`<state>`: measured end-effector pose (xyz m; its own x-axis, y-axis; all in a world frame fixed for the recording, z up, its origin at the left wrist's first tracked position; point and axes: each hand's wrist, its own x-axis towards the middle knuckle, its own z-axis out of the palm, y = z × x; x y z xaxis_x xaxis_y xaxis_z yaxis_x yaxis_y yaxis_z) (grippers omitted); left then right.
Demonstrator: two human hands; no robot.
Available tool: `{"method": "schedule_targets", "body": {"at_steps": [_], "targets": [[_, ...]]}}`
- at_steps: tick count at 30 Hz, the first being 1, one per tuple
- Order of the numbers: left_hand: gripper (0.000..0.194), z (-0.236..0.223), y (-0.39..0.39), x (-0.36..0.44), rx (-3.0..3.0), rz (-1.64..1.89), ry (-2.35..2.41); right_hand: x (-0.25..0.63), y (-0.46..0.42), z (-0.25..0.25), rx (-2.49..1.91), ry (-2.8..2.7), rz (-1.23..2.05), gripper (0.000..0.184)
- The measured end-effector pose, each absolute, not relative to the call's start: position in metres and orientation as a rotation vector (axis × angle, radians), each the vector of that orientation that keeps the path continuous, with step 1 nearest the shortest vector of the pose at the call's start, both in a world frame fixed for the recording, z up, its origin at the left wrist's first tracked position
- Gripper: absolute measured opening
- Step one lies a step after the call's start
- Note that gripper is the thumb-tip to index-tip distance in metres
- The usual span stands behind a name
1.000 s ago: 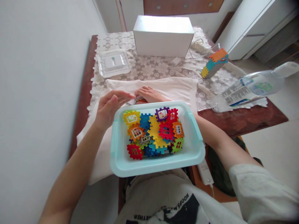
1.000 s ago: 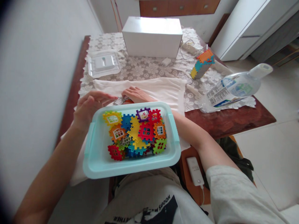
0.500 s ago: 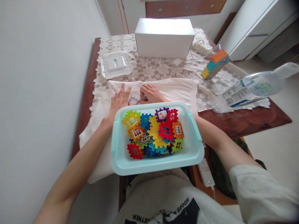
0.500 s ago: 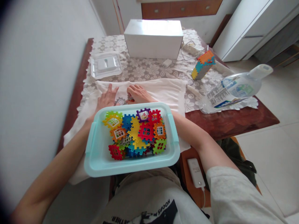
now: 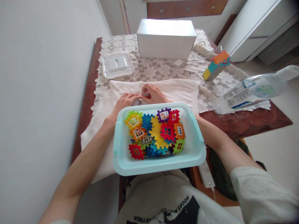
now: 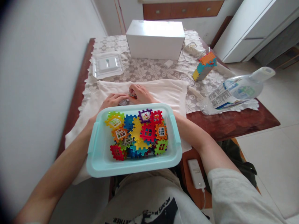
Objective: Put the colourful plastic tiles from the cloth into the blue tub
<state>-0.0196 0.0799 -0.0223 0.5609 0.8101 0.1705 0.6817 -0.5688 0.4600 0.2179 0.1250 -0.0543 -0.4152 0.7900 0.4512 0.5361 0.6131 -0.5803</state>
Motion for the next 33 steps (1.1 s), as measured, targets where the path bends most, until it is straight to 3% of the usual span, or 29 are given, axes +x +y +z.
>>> {"method": "schedule_targets", "body": {"at_steps": [19,26,33], "targets": [[0.05,-0.022,0.074,-0.017,2.015,0.876,1.236,0.231,0.116,-0.053,-0.72,-2.199,0.647,0.038],[0.063,-0.021,0.076,-0.015,2.029,0.817,1.237,0.228,0.115,-0.055,-0.811,-2.178,0.597,0.026],[0.053,-0.002,0.054,-0.007,2.147,0.742,1.022,0.223,0.116,-0.051,-0.986,-2.088,0.494,0.025]]}}
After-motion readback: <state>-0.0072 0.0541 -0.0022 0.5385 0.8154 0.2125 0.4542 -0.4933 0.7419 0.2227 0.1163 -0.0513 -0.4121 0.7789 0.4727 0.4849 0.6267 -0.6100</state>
